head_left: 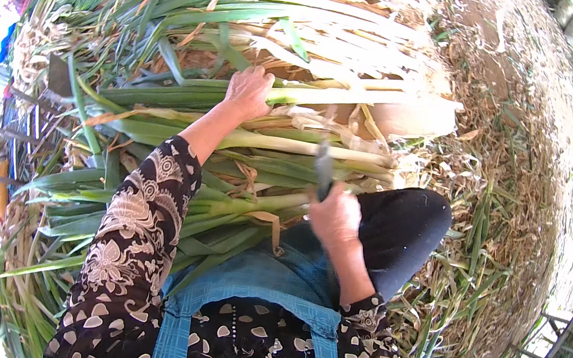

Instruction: The person sits cross-legged on the ground and uses a knife to trim the root ends of a large bundle of green onions. The trimmed roots are discarded to the side, and the cleaned onions are gathered into a neat bundle.

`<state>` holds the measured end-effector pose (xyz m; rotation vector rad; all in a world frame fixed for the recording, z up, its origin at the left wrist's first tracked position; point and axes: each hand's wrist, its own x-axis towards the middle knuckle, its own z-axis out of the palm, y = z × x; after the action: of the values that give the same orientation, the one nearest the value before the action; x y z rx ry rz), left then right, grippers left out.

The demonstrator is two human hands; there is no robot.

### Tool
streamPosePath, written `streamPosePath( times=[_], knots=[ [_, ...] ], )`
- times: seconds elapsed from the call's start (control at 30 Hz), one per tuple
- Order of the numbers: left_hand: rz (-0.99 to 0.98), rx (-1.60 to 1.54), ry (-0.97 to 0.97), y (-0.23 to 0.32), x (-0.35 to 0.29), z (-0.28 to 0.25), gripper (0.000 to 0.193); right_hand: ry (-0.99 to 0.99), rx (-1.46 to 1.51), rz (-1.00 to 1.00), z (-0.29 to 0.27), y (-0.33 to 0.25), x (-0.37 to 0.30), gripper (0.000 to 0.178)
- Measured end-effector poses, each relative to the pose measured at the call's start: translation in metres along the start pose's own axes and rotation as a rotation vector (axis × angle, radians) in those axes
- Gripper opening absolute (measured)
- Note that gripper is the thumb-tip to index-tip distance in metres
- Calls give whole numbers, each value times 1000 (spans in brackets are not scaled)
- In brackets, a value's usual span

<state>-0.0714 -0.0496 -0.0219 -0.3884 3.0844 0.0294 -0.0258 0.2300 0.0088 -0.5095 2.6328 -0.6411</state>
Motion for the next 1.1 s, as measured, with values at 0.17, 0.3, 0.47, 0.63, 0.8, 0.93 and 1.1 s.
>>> streamPosePath(
  times=[0.17, 0.3, 0.47, 0.63, 0.8, 0.93, 1.1],
  knots=[
    [23, 99, 22, 21, -1, -2, 48, 92, 47, 26, -2, 11, -4, 48],
    [46, 165, -62, 31, -6, -10, 36, -4, -41, 61, -12, 12, -5, 54],
    [135, 188, -37, 22, -17, -15, 23, 118, 53, 163, -22, 22, 0, 50],
    [231, 373, 192, 21, -27, -2, 17, -79, 6, 61, -22, 38, 10, 51],
    [-20, 43, -176, 19, -42, 3, 24, 196, 108, 279, -31, 43, 17, 51],
    [51, -51, -68, 13, -60, -3, 33, -104, 70, 136, -33, 53, 21, 47],
    [36, -122, 29, 10, -80, -14, 43, 102, 166, 264, -31, 66, 28, 47]
  ],
)
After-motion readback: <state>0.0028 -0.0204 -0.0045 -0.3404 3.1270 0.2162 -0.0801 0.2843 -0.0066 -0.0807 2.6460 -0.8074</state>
